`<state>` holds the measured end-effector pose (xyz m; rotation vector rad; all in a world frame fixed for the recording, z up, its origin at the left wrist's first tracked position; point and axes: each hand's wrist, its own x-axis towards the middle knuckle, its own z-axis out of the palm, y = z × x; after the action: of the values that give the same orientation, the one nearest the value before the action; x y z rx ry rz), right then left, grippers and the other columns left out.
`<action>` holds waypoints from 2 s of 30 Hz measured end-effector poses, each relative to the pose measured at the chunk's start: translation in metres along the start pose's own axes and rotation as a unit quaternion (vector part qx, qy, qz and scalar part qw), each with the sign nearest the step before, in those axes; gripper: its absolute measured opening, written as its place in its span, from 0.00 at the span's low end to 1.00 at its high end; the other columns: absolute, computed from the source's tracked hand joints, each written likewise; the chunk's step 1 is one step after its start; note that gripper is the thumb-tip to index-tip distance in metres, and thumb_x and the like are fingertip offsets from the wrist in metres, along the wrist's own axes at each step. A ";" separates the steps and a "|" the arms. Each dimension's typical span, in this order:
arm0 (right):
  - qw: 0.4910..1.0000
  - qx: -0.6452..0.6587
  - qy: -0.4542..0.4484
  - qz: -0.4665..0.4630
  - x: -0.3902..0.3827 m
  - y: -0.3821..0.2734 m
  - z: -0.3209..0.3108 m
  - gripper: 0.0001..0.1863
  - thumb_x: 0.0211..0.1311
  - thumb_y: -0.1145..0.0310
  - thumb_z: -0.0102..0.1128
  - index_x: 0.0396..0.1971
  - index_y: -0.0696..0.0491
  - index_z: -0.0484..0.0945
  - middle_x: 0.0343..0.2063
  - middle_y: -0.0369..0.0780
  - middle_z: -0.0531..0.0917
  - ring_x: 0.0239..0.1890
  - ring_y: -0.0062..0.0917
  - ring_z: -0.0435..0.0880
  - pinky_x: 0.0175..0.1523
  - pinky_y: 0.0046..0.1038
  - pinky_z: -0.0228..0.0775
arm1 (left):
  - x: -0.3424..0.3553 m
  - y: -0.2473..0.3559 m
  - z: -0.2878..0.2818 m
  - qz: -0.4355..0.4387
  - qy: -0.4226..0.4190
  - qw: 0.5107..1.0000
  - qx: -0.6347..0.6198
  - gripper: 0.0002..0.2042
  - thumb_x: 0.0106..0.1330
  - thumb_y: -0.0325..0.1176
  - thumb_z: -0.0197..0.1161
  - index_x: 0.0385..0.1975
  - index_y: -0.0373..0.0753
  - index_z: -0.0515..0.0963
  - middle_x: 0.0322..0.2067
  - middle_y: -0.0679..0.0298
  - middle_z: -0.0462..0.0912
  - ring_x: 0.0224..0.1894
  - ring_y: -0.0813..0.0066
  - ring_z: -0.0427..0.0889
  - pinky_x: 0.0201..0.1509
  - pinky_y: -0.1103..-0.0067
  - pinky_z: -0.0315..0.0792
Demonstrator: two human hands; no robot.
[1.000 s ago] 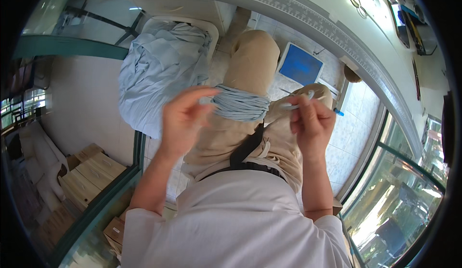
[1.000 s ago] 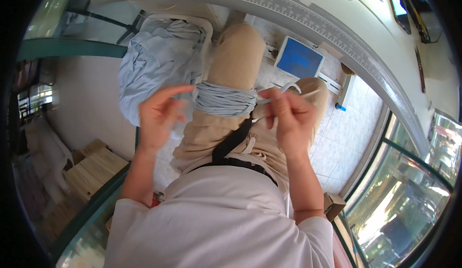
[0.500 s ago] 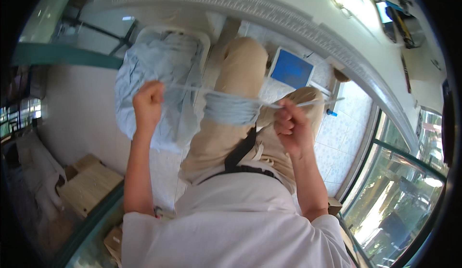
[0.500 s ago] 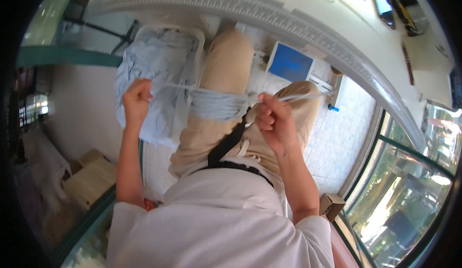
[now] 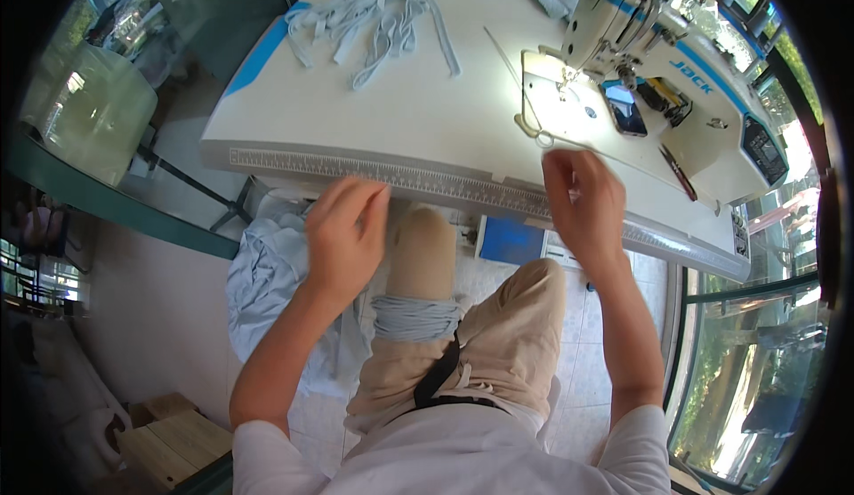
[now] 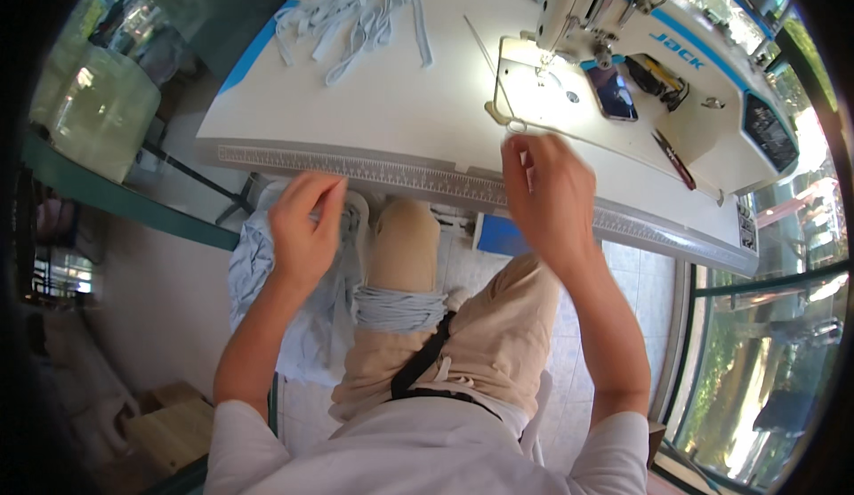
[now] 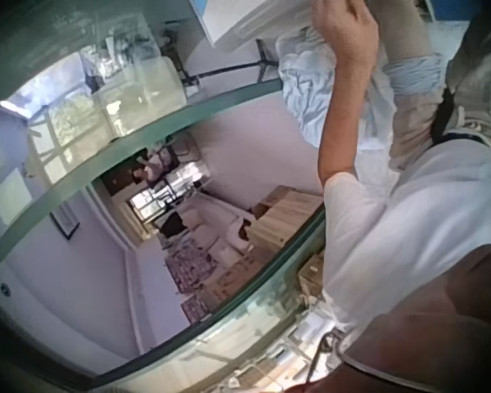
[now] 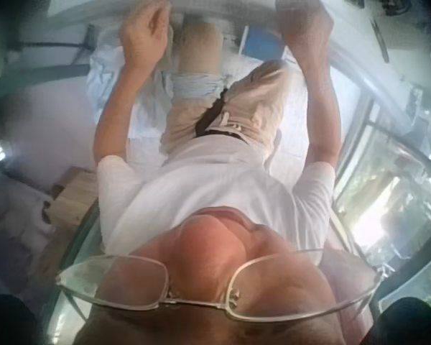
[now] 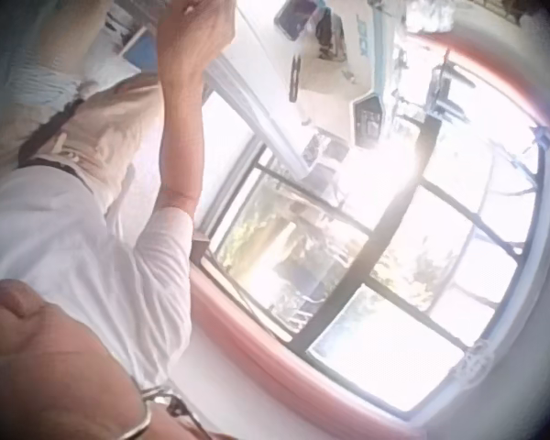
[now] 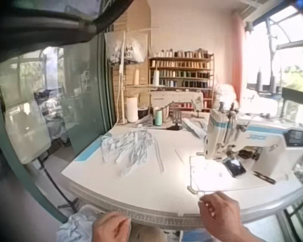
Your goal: The person sits on the floor and feeds a long strip of light blue elastic through a sewing machine. They pull the elastic through the needle area, gather the resulting ruffled sections into a pile on their lap, and repeat the process continuously.
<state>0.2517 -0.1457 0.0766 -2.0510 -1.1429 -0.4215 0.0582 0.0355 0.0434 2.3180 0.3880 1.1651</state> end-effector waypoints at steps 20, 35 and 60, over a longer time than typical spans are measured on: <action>0.990 -0.014 -0.012 0.142 -0.009 0.004 0.005 0.05 0.54 0.72 0.56 0.27 0.58 0.74 0.15 0.42 0.78 0.17 0.33 0.77 0.25 0.29 0.69 | 0.102 -0.003 0.065 -0.427 -0.132 0.702 -0.554 0.06 0.65 0.25 0.53 0.36 0.28 0.74 0.42 0.51 0.79 0.45 0.60 0.80 0.49 0.73 0.75; 0.978 0.187 -0.006 0.096 -0.172 -0.024 -0.048 0.11 0.50 0.84 0.59 0.35 0.60 0.79 0.10 0.35 0.72 0.10 0.17 0.69 0.17 0.19 0.56 | 0.039 0.041 0.077 -0.415 -0.111 0.675 -0.600 0.09 0.69 0.30 0.51 0.37 0.30 0.74 0.41 0.47 0.80 0.45 0.55 0.81 0.52 0.68 0.75; 0.972 0.193 -0.058 0.119 -0.175 -0.018 -0.045 0.07 0.51 0.82 0.59 0.32 0.60 0.79 0.10 0.35 0.72 0.10 0.19 0.70 0.17 0.20 0.58 | 0.020 0.030 0.069 -0.362 -0.161 0.780 -0.485 0.08 0.69 0.29 0.50 0.36 0.32 0.74 0.36 0.52 0.82 0.38 0.61 0.84 0.44 0.73 0.78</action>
<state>0.1438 -0.2766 0.0111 -1.8525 -0.9433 0.0406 0.1269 -0.0023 0.0391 1.2027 0.3677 0.3737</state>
